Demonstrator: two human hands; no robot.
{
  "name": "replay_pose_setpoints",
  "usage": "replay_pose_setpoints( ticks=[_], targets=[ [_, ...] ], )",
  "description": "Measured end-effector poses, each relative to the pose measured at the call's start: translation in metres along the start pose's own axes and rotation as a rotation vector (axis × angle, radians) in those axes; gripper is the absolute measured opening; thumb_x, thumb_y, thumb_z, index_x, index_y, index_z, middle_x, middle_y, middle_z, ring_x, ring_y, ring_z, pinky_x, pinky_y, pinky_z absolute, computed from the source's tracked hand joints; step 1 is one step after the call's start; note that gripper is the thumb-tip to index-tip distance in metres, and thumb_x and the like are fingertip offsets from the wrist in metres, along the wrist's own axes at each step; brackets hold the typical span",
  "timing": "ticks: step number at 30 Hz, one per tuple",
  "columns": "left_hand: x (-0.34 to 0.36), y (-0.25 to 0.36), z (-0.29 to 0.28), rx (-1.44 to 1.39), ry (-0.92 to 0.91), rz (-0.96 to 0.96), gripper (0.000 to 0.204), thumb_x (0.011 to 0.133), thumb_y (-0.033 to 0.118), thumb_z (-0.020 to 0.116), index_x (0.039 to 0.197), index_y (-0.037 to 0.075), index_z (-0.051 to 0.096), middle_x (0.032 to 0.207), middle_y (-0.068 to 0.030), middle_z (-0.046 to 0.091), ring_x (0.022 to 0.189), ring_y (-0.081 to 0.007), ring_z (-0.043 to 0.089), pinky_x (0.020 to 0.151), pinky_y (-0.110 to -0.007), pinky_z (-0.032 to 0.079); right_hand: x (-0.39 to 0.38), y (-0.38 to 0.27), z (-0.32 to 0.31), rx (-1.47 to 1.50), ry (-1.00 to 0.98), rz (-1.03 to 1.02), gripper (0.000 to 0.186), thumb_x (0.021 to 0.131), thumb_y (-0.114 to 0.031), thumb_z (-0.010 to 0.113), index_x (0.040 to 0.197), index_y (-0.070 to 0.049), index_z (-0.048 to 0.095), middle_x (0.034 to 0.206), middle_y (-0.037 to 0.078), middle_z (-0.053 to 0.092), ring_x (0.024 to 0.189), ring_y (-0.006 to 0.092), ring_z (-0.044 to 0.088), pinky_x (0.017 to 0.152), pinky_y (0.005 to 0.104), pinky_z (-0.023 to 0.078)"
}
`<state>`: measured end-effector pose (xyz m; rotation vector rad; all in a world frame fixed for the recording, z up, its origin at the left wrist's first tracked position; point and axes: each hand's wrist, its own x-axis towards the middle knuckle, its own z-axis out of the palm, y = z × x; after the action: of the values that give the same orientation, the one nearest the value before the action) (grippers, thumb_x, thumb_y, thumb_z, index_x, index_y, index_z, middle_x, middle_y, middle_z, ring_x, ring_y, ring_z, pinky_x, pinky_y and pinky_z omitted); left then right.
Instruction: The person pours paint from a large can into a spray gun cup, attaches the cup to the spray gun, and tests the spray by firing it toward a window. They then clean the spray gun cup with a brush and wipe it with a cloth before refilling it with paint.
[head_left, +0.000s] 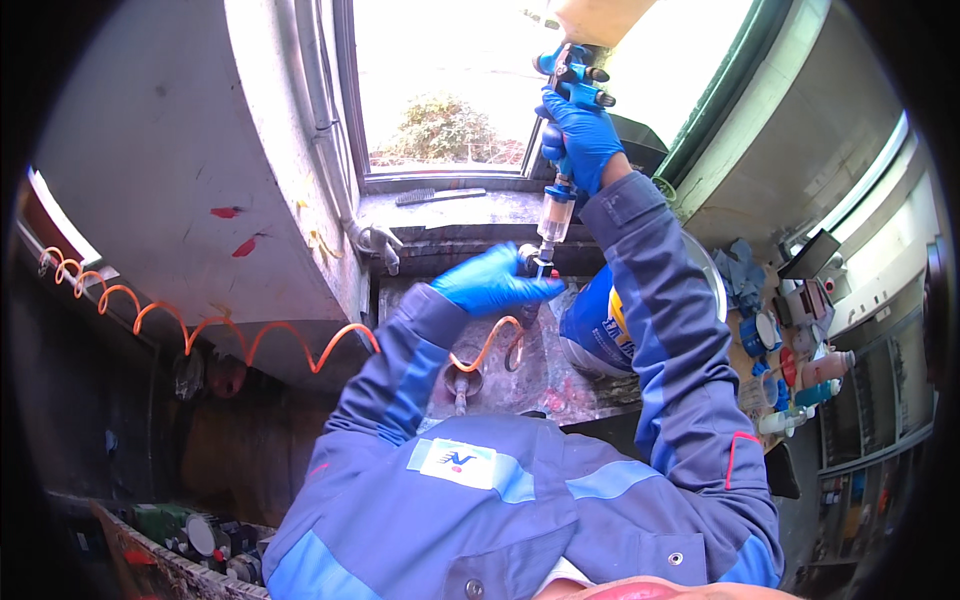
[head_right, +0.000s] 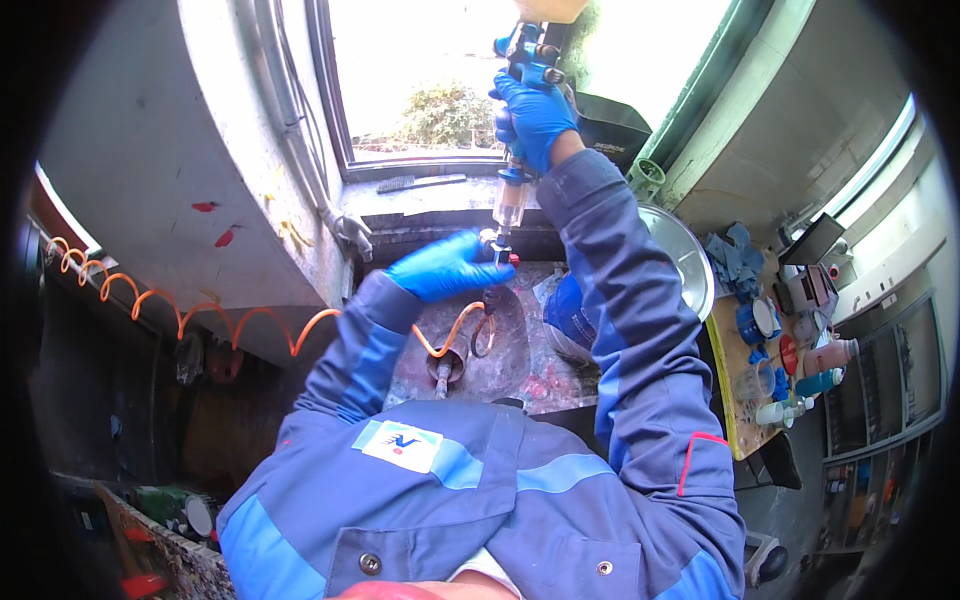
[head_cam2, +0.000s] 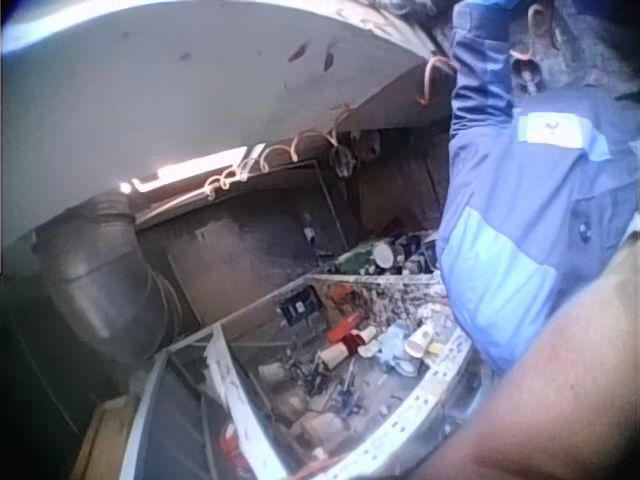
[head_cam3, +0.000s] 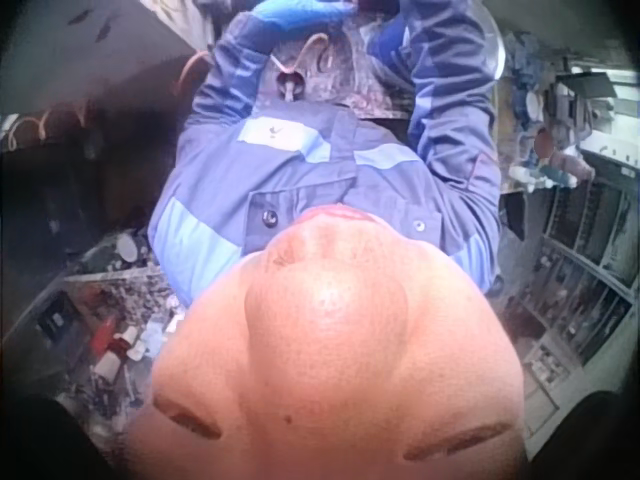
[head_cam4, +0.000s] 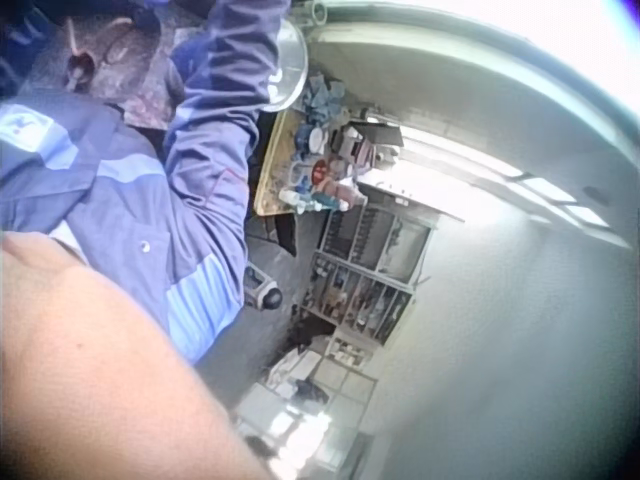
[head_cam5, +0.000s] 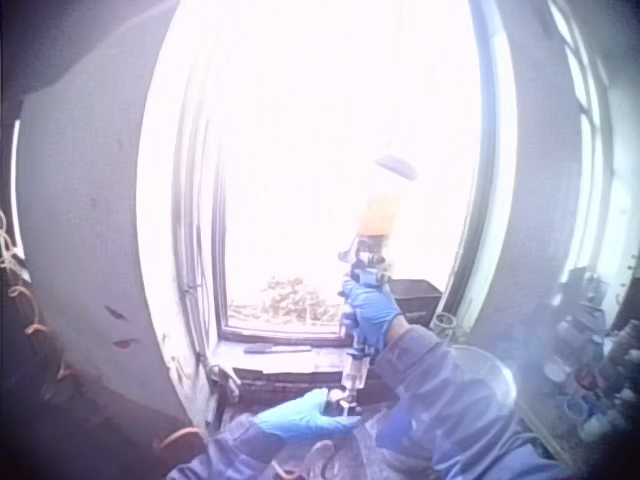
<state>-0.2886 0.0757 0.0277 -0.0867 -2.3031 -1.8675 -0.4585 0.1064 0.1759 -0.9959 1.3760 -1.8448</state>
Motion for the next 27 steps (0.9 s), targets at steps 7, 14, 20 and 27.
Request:
replay_pose_setpoints(
  ticks=[7,14,20,27],
  targets=[
    [0.101,0.098,-0.137,0.358,0.352,-0.069,0.077,0.085,0.061,0.059,0.133,0.002,0.054,0.126,-0.0183,0.058,0.092,-0.0252,0.066,0.080,-0.033,0.054,0.015,0.022,0.006,-0.192,0.097,0.096,0.016,0.092,-0.015,0.062,0.105,-0.005,0.060,0.069,0.007,0.059,0.053,0.0165,0.057,0.042,0.0287,0.043],
    [0.162,0.062,-0.174,-0.015,0.080,-0.399,0.055,0.077,0.068,0.066,0.091,0.015,0.069,0.095,-0.0089,0.067,0.067,-0.0165,0.053,0.050,-0.030,0.040,0.015,0.068,0.022,-0.263,0.113,0.304,0.014,0.087,-0.008,0.063,0.099,-0.004,0.057,0.064,0.007,0.054,0.049,0.0178,0.054,0.041,0.0314,0.043],
    [0.159,-0.004,-0.187,-0.122,0.117,-0.312,0.024,0.089,0.030,0.068,0.102,0.010,0.066,0.096,-0.0036,0.070,0.082,-0.0135,0.063,0.075,-0.027,0.051,0.014,0.103,0.020,-0.205,0.023,0.399,0.015,0.091,-0.016,0.064,0.098,-0.006,0.055,0.067,0.006,0.054,0.049,0.0162,0.051,0.040,0.0317,0.039],
    [0.166,-0.045,-0.203,-0.158,0.162,-0.314,0.022,0.088,0.032,0.069,0.095,0.011,0.068,0.078,-0.0014,0.067,0.062,-0.0106,0.055,0.055,-0.024,0.043,0.025,0.128,0.031,-0.240,0.094,0.470,0.018,0.093,-0.022,0.061,0.100,-0.006,0.055,0.062,0.007,0.051,0.043,0.0172,0.047,0.040,0.0330,0.038]
  ],
)
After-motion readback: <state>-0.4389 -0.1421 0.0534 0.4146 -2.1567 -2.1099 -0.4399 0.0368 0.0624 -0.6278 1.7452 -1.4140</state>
